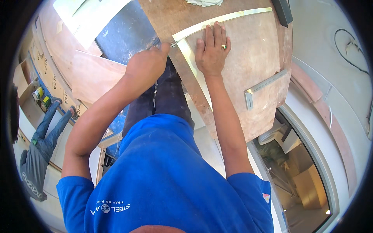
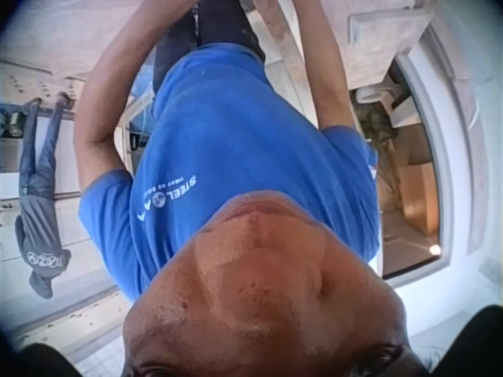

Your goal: The person applies adhesive strips to the edges of a wooden panel, pressing them down by hand and trimming the excess with a small cutter.

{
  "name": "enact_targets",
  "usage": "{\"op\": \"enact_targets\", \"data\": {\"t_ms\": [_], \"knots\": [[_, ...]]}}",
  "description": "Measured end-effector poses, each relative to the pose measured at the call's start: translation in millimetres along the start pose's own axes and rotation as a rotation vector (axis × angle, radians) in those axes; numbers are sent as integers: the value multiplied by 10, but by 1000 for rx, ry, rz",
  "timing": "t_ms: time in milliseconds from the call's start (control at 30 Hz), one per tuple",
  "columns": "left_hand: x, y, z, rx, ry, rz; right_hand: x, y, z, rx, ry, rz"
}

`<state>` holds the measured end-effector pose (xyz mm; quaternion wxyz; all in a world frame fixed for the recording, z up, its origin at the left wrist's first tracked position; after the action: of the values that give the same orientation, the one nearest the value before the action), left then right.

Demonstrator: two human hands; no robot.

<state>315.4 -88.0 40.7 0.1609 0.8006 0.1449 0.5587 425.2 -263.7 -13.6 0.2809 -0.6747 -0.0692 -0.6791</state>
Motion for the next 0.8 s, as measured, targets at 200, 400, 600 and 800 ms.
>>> {"op": "enact_targets", "data": {"t_ms": [200, 400, 600, 800], "knots": [[67, -38, 64, -56, -67, -56, -6, 41, -11, -4, 20, 46], [135, -84, 90, -75, -80, -139, 8, 53, 0, -3, 35, 57], [135, -129, -66, 4, -154, -158, 11, 47, -2, 13, 72, 33], [215, -166, -222, 25, -185, -112, -23, 51, -18, 9, 66, 27]]}}
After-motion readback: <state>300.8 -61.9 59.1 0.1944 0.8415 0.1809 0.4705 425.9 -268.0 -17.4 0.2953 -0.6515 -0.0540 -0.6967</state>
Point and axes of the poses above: each hand's wrist, its own z-axis towards the middle knuckle, its own x-axis out of the back of the hand, y = z × x, the point moved 4 cm from there along z, towards the middle knuckle, and after that the axes turned 6 degrees about -x, right-handed, at the moved point
